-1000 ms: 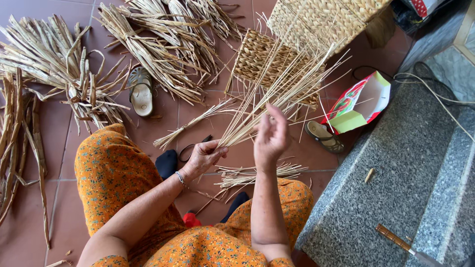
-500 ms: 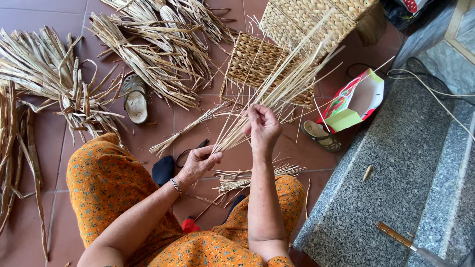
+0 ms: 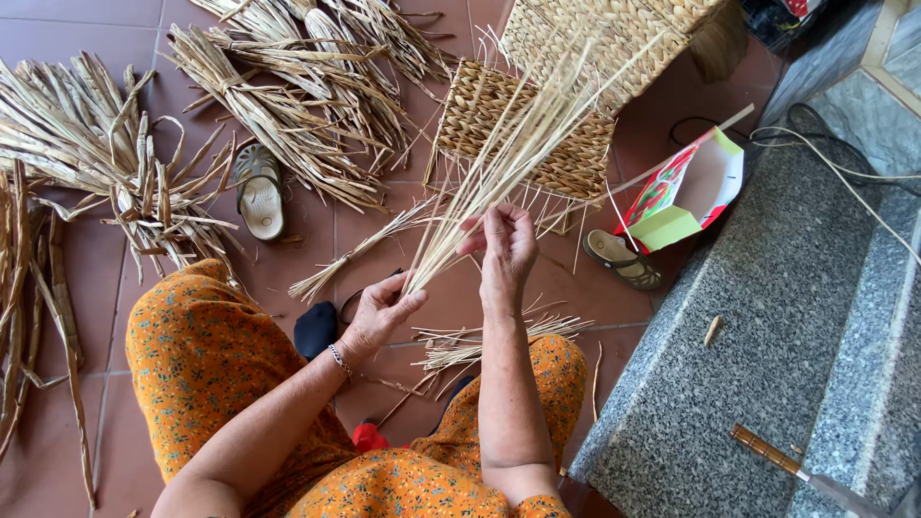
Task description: The person sits on a tiled floor and bundles dried straw into neat bunches. They align the strands, trim the ends with scissors, and tie the bundles with thin straw strips, placing finished bundles aside.
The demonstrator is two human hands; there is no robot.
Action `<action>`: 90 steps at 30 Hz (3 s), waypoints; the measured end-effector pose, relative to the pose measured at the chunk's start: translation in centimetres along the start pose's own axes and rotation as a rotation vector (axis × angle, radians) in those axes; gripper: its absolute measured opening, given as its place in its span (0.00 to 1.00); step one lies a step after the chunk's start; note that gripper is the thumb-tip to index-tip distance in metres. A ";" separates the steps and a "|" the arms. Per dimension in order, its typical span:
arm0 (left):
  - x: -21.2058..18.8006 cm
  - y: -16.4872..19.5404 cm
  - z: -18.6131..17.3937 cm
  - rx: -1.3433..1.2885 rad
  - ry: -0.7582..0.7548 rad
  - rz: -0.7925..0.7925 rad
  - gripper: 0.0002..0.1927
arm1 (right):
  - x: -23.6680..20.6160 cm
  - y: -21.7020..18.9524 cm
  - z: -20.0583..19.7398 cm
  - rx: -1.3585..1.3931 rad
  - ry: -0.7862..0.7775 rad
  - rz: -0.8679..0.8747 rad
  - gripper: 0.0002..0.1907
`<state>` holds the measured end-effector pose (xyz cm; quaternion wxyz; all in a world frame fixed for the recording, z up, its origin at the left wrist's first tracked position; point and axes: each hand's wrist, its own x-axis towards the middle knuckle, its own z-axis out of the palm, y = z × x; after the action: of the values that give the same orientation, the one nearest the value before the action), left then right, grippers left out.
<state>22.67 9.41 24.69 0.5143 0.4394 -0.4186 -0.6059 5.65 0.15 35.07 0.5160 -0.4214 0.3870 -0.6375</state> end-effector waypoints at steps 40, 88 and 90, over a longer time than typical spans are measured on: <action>-0.3 1.7 -1.2 -0.267 0.003 -0.036 0.09 | -1.0 0.2 -0.9 -0.081 -0.151 -0.154 0.12; 1.0 1.3 -0.9 -0.295 -0.008 -0.094 0.11 | 0.0 -1.4 -14.4 0.091 0.437 -0.141 0.07; 1.0 1.2 -0.7 -0.286 -0.020 -0.095 0.11 | -0.2 -0.9 -12.4 0.114 0.315 -0.142 0.06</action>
<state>23.60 8.23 25.59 0.5383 0.3747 -0.3119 -0.6874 -6.27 1.27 31.60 0.4257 -0.3126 0.3956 -0.7514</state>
